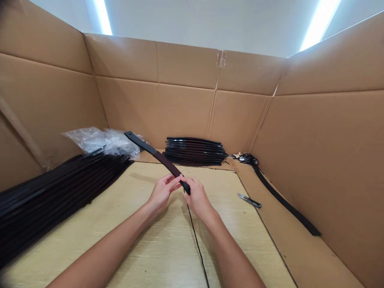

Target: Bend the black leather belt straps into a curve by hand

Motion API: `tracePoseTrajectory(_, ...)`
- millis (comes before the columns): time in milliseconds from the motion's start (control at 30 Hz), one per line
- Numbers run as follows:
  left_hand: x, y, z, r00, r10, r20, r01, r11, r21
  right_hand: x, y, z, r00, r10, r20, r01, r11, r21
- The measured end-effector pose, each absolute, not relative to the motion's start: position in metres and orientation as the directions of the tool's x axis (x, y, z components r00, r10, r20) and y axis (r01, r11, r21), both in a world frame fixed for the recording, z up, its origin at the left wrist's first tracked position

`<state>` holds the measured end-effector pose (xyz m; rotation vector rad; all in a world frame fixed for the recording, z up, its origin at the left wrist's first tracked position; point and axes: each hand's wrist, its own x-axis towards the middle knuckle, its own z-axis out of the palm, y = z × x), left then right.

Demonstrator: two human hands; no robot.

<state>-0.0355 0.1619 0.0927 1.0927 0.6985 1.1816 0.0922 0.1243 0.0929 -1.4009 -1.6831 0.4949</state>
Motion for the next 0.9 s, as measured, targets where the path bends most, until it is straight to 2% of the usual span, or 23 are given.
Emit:
tracePoseTrajectory(100,-0.036,0.16,0.095,0.249,0.966,0.075,-0.425,0.039,0.904,0.089,0.124,0.09,-0.035,0.914,0.404,0.623,0.336,-0.706)
tracePoseTrajectory(200,-0.037,0.161,0.097,0.251,0.967,0.054,-0.408,0.055,0.911,0.086,0.124,0.088,-0.075,0.906,0.416,0.646,0.362,-0.672)
tracePoseTrajectory(367,-0.04,0.17,0.091,0.268,0.96,0.083,-0.307,0.003,0.952,0.082,0.122,0.085,-0.078,0.947,0.313,0.704,0.275,-0.654)
tracePoseTrajectory(467,-0.04,0.176,0.086,0.272,0.955,0.114,-0.263,-0.04,0.964,0.079,0.12,0.085,-0.047,0.962,0.269,0.709,0.222,-0.67)
tracePoseTrajectory(567,-0.039,0.178,0.084,0.271,0.958,0.09,-0.264,-0.016,0.964,0.076,0.12,0.085,-0.028,0.957,0.288,0.661,0.234,-0.713)
tracePoseTrajectory(733,-0.04,0.176,0.087,0.282,0.956,0.083,-0.259,-0.007,0.966,0.076,0.124,0.086,0.032,0.971,0.239,0.588,0.175,-0.79)
tracePoseTrajectory(900,-0.045,0.174,0.095,0.358,0.931,0.075,-0.215,0.004,0.977,0.087,0.13,0.089,0.125,0.957,0.261,0.595,0.138,-0.792)
